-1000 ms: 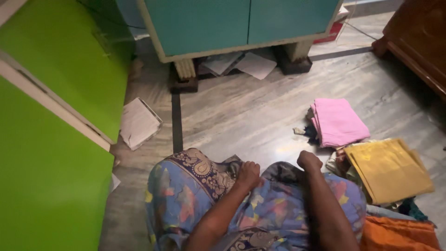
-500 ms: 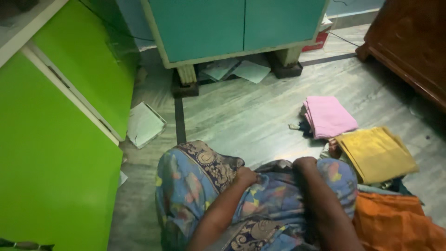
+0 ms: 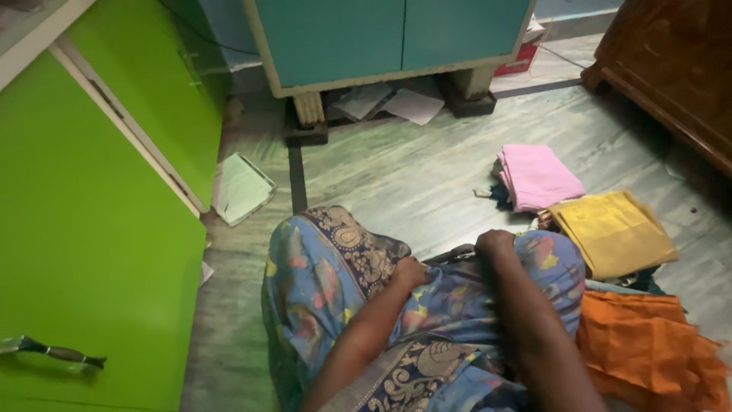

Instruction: The person sits on the floor and folds several garments one by one. They fold a patterned cloth, a pink buttoned shirt, and a yellow fabric, smoothing each item and stacking them neatly.

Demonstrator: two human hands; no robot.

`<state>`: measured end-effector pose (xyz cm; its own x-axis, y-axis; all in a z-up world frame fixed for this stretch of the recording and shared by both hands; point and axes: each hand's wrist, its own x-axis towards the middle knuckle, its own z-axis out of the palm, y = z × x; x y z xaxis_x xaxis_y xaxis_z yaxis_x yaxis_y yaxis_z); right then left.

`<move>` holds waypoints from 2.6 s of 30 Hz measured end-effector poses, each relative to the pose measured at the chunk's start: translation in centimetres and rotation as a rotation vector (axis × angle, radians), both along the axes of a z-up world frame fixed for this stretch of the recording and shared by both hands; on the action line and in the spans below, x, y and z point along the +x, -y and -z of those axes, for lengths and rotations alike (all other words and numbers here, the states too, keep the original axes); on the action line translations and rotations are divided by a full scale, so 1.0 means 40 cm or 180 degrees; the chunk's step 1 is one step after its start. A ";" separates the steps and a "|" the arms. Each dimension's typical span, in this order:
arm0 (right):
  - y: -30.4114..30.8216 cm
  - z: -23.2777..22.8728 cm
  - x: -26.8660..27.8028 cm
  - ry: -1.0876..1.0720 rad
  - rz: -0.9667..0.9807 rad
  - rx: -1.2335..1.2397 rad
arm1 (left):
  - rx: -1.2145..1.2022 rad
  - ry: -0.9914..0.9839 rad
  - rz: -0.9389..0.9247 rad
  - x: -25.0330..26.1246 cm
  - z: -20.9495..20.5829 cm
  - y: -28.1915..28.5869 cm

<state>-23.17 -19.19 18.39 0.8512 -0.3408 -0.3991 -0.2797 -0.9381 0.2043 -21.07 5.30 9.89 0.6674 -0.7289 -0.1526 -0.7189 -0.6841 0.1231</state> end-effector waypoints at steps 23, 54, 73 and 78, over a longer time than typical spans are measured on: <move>0.050 0.087 0.040 -0.0367 0.0258 0.0239 | 0.0125 -0.0247 0.0147 0.059 0.073 0.004; 0.059 0.051 0.164 -0.0268 -0.0461 0.0523 | 0.0417 -0.2507 0.0159 0.214 0.076 0.132; -0.092 -0.133 0.119 0.0052 -0.0446 0.0556 | 0.0630 -0.1148 0.0483 0.328 0.011 0.021; -0.085 -0.131 0.129 -0.0151 -0.0493 0.0507 | 0.0454 -0.2467 0.0817 0.335 0.024 0.053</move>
